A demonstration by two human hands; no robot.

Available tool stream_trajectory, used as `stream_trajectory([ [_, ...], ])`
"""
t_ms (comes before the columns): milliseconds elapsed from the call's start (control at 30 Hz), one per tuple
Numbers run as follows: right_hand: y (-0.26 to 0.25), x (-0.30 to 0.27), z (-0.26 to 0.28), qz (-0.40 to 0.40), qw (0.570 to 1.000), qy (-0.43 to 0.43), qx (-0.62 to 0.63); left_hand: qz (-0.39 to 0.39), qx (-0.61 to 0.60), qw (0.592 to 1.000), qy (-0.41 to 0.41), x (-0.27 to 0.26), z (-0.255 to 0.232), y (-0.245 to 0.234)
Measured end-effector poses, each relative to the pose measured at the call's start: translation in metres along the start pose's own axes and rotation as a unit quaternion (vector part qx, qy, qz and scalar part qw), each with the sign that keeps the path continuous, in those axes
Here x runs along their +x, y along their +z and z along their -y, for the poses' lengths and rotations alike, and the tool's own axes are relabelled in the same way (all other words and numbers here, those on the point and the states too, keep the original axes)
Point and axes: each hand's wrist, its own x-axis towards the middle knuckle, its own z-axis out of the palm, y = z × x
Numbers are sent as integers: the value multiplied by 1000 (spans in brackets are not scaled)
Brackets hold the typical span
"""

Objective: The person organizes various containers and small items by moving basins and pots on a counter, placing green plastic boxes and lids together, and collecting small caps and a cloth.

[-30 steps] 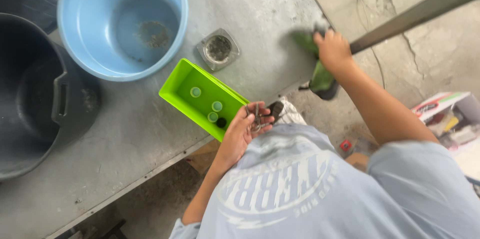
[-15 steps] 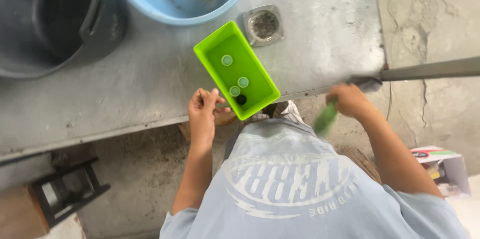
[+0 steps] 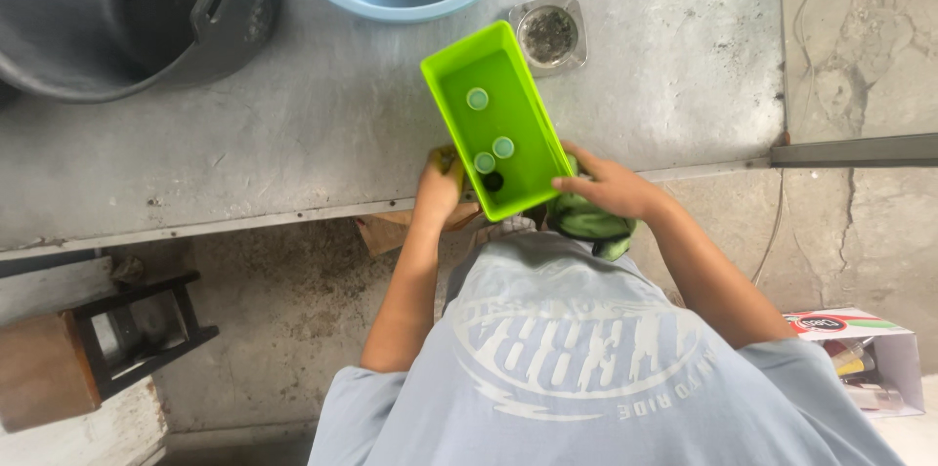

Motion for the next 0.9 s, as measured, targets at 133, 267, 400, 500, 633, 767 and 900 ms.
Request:
stream_trajectory([
  [133,-12,-32,-37,21,992,96,79,68,33,996,40,-18,-7,30],
  [267,-31,-75,-82,-47,983,115,134,184,-75,980,29,-31,-18,95],
  [400,-52,-101,-113,-154,948,111,257,281,-180,942,27,-20,-29,167],
  [500,-74,-92,-126,-200,939,70,272,277,-204,937,59,11,-51,214],
  [633,-117,-47,-140,-237,907,57,342,274,-178,945,-32,75,-98,242],
  [767,-172,16,-150,-258,862,8,436,278,-226,933,-35,145,-141,270],
  [900,-237,71,-144,-305,846,31,436,245,-252,934,-65,213,-185,298],
])
